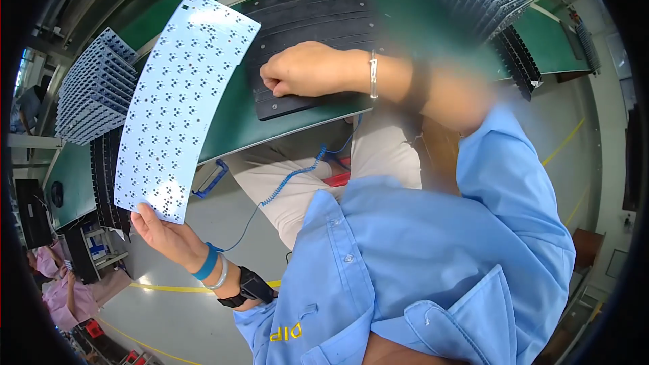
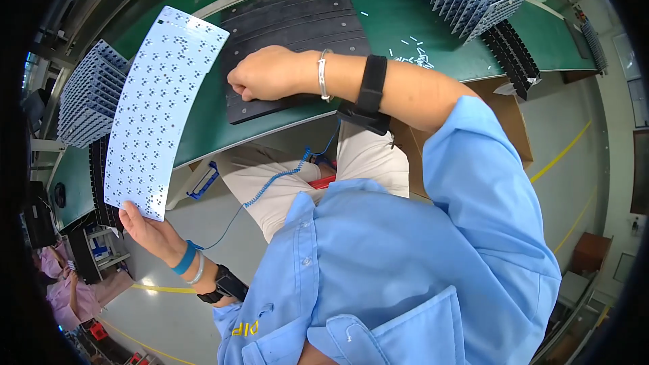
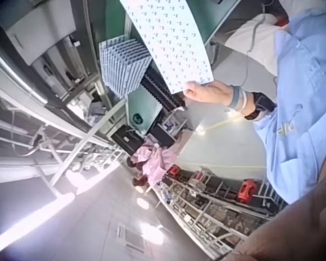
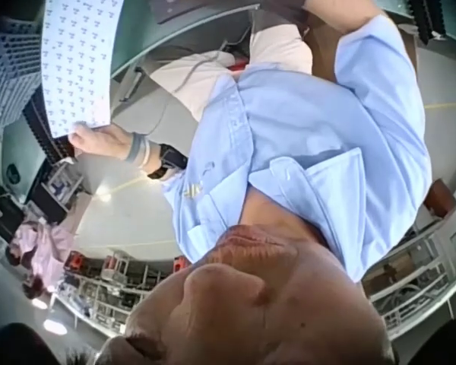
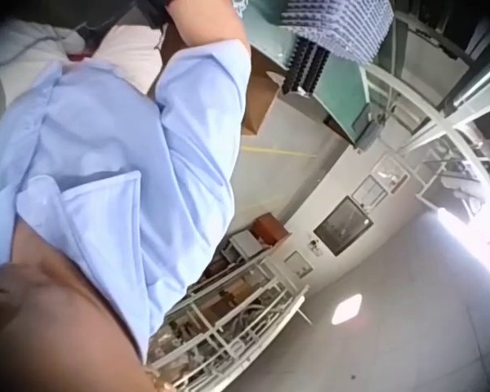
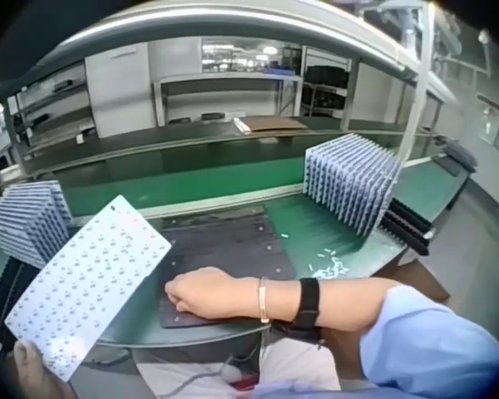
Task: The person picks up a circuit board, places it onto a black fixture, and presses it down by hand before stacking it with others. This process is repeated with several more circuit boards.
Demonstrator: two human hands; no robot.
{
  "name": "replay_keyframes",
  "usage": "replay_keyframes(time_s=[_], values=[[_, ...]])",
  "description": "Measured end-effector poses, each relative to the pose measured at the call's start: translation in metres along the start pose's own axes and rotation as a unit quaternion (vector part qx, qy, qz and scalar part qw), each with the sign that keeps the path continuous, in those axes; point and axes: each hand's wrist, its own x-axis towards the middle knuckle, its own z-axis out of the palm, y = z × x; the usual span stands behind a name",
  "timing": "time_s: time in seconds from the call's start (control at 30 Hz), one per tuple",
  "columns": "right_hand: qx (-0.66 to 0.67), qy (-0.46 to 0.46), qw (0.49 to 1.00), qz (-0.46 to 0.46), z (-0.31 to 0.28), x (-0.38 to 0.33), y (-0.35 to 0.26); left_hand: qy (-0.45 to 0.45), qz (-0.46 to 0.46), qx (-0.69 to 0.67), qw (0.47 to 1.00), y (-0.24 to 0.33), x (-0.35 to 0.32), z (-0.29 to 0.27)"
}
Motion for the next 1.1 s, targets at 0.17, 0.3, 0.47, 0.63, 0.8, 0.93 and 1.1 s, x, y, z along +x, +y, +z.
replay_keyframes(time_s=[0.17,0.3,0.47,0.63,0.8,0.93,1.1], values=[[-0.043,-0.034,0.998,0.022,-0.013,-0.022,0.007,-0.008,-0.009,-0.006,1.0,-0.009,0.0,0.008],[-0.105,-0.004,0.994,0.001,-0.028,-0.08,0.025,-0.029,-0.003,-0.026,0.999,-0.008,0.0,0.019],[-0.199,0.02,0.979,0.043,-0.066,-0.183,0.031,-0.077,0.001,-0.081,0.994,0.002,-0.006,0.028],[-0.19,0.212,0.953,0.103,-0.066,-0.209,-0.023,-0.114,0.018,-0.125,0.985,0.009,-0.009,0.037],[0.274,0.312,0.906,0.085,-0.038,-0.188,-0.133,-0.104,0.177,-0.129,0.97,0.02,-0.053,0.043],[0.467,0.313,0.826,0.032,-0.036,-0.19,-0.166,-0.273,0.608,0.188,0.721,0.043,-0.101,0.05],[0.5,0.299,0.812,0.031,-0.065,-0.21,-0.116,-0.442,0.724,0.201,0.489,0.039,-0.128,0.139]])
